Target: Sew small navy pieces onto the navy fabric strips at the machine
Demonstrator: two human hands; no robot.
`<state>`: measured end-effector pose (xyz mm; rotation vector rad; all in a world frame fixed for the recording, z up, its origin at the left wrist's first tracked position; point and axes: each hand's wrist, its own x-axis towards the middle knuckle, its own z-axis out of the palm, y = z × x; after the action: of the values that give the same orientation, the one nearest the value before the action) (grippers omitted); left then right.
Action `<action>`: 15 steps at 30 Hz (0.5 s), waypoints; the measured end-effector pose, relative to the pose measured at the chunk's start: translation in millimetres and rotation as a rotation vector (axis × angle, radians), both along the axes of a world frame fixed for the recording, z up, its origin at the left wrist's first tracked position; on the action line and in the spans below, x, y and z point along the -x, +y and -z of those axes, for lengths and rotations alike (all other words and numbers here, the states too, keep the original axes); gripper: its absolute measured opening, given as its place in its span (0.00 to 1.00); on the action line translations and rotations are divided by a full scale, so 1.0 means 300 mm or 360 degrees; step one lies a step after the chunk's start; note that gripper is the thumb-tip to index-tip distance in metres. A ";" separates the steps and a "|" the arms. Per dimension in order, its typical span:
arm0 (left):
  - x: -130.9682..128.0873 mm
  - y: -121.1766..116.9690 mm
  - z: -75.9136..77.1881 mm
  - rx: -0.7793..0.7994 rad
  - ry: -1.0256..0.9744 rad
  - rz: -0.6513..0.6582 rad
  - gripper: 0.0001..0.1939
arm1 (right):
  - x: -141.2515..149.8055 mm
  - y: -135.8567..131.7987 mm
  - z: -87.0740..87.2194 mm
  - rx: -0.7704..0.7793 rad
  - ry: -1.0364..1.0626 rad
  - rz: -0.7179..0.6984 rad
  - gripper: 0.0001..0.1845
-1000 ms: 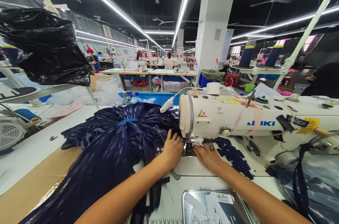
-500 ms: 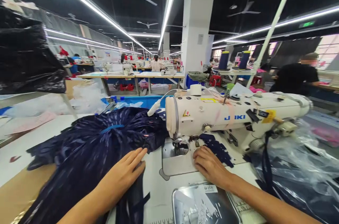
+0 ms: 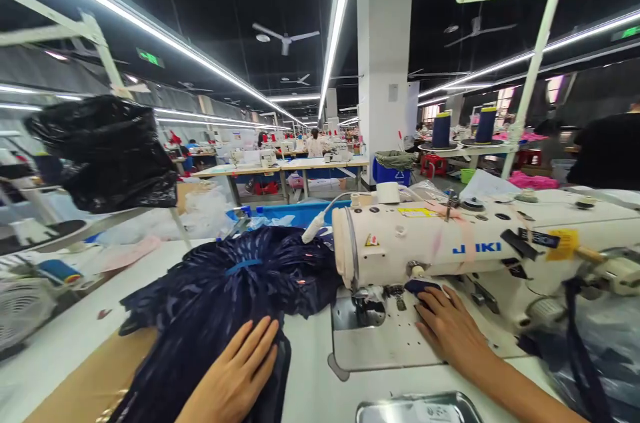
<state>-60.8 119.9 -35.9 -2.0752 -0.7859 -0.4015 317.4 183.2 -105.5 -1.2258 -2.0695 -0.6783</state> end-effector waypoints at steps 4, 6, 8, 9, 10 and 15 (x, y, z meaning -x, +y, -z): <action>-0.018 0.004 0.008 -0.0044 -0.0020 0.0126 0.19 | 0.038 0.001 0.015 -0.0039 -0.0017 -0.0157 0.12; -0.045 0.001 0.030 -0.0005 -0.0103 0.0212 0.20 | 0.061 -0.009 0.010 0.0013 -0.0032 -0.0301 0.12; -0.078 -0.004 0.062 0.0077 -0.0224 0.0308 0.21 | 0.083 -0.018 0.005 0.0068 -0.0026 -0.0447 0.13; -0.095 -0.008 0.078 0.0137 -0.0281 0.0358 0.21 | 0.092 -0.020 0.005 0.0101 -0.0028 -0.0506 0.13; -0.112 -0.010 0.091 0.0212 -0.0324 0.0411 0.21 | 0.099 -0.020 0.006 0.0117 -0.0027 -0.0555 0.13; -0.204 0.005 0.077 0.1262 -0.0460 0.0357 0.15 | 0.105 -0.007 0.025 0.0085 0.0069 -0.0589 0.12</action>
<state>0.4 121.4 -59.0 -2.9060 -0.9908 -0.5871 285.9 181.0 -113.0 -0.8413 -2.2083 -0.4223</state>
